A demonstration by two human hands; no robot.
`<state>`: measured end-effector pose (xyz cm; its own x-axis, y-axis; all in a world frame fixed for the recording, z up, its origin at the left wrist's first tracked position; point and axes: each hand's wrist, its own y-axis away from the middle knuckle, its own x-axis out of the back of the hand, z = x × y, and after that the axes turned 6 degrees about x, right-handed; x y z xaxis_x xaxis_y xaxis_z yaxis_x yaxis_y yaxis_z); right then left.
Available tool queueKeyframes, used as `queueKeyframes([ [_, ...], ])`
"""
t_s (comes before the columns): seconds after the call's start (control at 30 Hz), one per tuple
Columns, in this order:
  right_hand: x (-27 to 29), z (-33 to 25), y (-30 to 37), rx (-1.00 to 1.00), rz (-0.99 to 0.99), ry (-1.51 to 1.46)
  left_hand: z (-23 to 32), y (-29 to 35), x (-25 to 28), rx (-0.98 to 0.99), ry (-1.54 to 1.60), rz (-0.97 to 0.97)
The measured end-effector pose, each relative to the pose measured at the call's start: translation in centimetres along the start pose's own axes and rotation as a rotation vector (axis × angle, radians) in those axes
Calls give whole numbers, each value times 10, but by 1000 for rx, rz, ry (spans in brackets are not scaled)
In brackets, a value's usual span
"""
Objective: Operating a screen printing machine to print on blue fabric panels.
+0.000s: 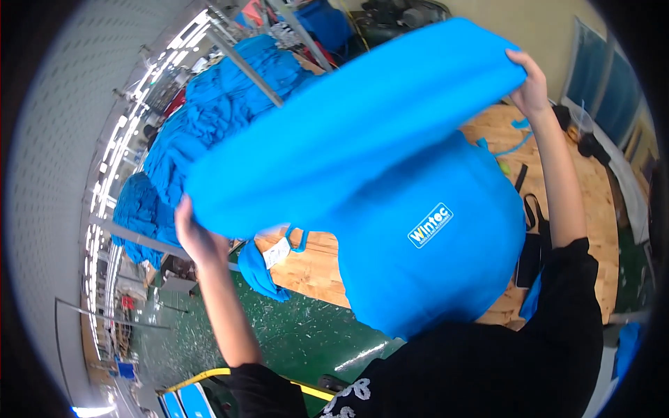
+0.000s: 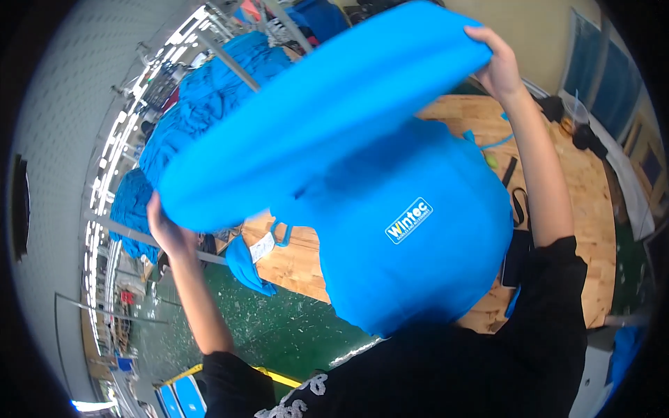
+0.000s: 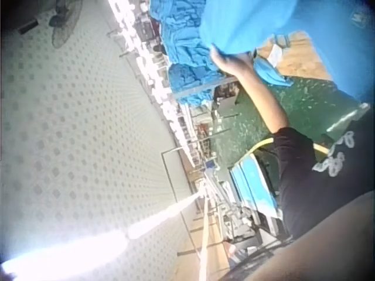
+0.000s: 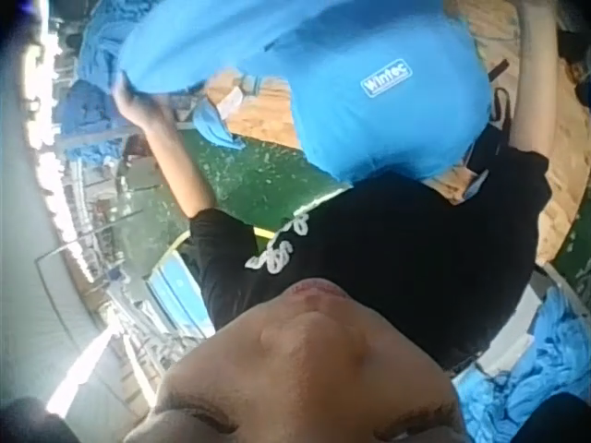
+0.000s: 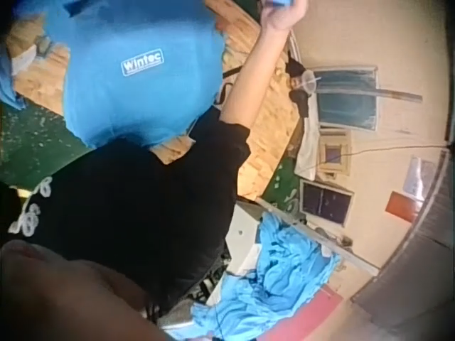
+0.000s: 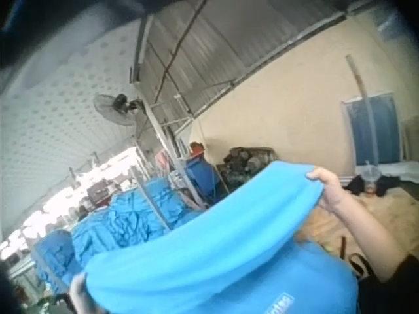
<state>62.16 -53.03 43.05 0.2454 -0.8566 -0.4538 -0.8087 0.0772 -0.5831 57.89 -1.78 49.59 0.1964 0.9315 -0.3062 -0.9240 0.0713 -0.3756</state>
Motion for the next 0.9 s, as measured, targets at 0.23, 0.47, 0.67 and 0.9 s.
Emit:
queueKeyframes([
  [0.23, 60, 37, 185, -504, 580, 221, -156, 142, 8, 579, 144, 110],
  [0.47, 62, 68, 311, -836, 753, 211, -251, 242, 30, 1168, 236, 254],
  [0.67, 61, 72, 321, -797, 791, 184, -243, 250, 31, 1172, 303, 158],
  [0.9, 34, 47, 298, -619, 742, -89, -180, 220, 6, 1001, 451, 93],
])
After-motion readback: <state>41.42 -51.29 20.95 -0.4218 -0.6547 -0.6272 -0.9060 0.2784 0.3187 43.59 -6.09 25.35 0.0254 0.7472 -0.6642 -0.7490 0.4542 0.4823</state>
